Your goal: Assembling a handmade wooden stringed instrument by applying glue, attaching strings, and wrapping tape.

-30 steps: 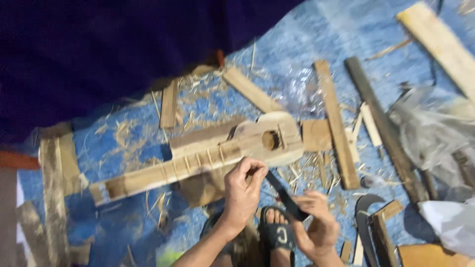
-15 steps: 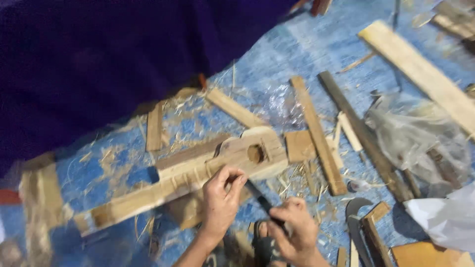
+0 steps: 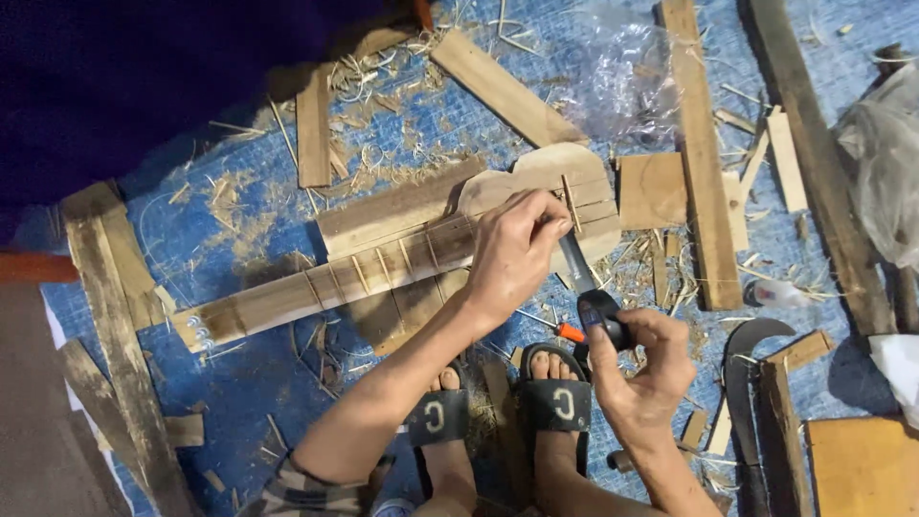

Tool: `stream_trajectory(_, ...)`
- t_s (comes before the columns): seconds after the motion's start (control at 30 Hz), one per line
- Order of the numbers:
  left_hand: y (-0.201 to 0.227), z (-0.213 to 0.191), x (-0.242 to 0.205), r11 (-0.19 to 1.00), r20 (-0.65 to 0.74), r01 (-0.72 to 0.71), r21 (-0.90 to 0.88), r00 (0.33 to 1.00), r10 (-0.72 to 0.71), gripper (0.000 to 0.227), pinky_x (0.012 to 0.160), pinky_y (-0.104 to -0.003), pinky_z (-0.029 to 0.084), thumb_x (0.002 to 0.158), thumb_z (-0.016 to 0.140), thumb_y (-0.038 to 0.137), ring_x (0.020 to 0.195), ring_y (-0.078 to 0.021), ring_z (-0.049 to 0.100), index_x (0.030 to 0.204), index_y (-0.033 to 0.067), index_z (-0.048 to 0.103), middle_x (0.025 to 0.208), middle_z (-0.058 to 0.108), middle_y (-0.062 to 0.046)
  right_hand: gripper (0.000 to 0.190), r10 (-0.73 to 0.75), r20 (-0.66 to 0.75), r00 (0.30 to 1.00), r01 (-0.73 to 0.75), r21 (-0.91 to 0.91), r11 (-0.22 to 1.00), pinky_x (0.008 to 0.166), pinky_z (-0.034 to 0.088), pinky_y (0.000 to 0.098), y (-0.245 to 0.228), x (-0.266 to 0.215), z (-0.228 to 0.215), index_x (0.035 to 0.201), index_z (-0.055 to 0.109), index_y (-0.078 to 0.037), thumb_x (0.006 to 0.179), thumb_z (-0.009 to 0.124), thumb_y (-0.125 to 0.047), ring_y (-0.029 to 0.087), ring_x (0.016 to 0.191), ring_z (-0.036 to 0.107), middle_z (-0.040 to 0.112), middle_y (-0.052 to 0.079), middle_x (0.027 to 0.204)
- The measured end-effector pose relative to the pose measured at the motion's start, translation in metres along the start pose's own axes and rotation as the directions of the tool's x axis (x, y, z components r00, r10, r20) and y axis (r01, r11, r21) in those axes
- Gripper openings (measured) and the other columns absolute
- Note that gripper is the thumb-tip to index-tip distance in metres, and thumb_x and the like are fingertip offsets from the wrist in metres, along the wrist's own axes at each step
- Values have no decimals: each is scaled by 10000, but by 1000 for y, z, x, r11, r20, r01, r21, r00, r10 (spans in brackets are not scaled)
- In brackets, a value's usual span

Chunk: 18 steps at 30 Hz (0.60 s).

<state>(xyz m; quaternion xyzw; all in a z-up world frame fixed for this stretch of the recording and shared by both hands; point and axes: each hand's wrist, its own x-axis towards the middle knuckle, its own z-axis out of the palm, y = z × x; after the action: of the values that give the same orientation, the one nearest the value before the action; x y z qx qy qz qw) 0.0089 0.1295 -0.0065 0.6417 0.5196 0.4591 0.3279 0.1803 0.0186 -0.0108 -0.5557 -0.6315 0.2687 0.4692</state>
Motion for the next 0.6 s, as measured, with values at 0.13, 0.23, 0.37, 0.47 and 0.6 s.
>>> stream_trajectory(0.13,-17,11,15,1000,-2,-5,2,1000,5,121,694,-334,521,917,660,-14,752,-183,640,862,66,589,815,658,-47,332,155,-49,987,-159,-92,983,617,489,274,-3,6,1,1140,489,-9,928,736,-69,179,681,624,597,127,892)
stream_trajectory(0.23,-70,-44,65,999,-272,11,48,962,2,192,740,-329,489,845,552,-88,772,-177,596,842,104,554,828,613,-30,346,298,1,954,-293,-192,937,498,379,268,6,-18,-11,1138,469,-78,921,722,-172,135,524,512,593,65,706)
stream_trajectory(0.37,-61,-90,107,964,-367,-153,219,902,227,121,601,-248,464,978,590,-14,674,-132,566,1025,93,620,896,657,-43,336,357,128,925,-279,-407,870,369,499,282,57,-51,-30,1107,588,-71,980,643,-377,144,480,618,728,73,870)
stream_trajectory(0.47,-36,-45,98,985,-147,-123,120,979,141,133,525,-280,369,914,652,7,597,-89,487,849,122,636,677,584,23,229,507,34,861,-481,-266,836,582,403,264,38,-32,-33,1136,637,-111,965,712,-242,105,596,496,654,12,746)
stream_trajectory(0.6,-27,-44,85,989,55,-84,-121,994,91,164,621,-222,480,942,680,-15,726,-82,574,886,105,584,811,615,15,163,409,17,912,-409,-3,913,718,548,287,44,0,-33,1148,626,-2,1042,545,-97,198,847,622,635,138,1016)
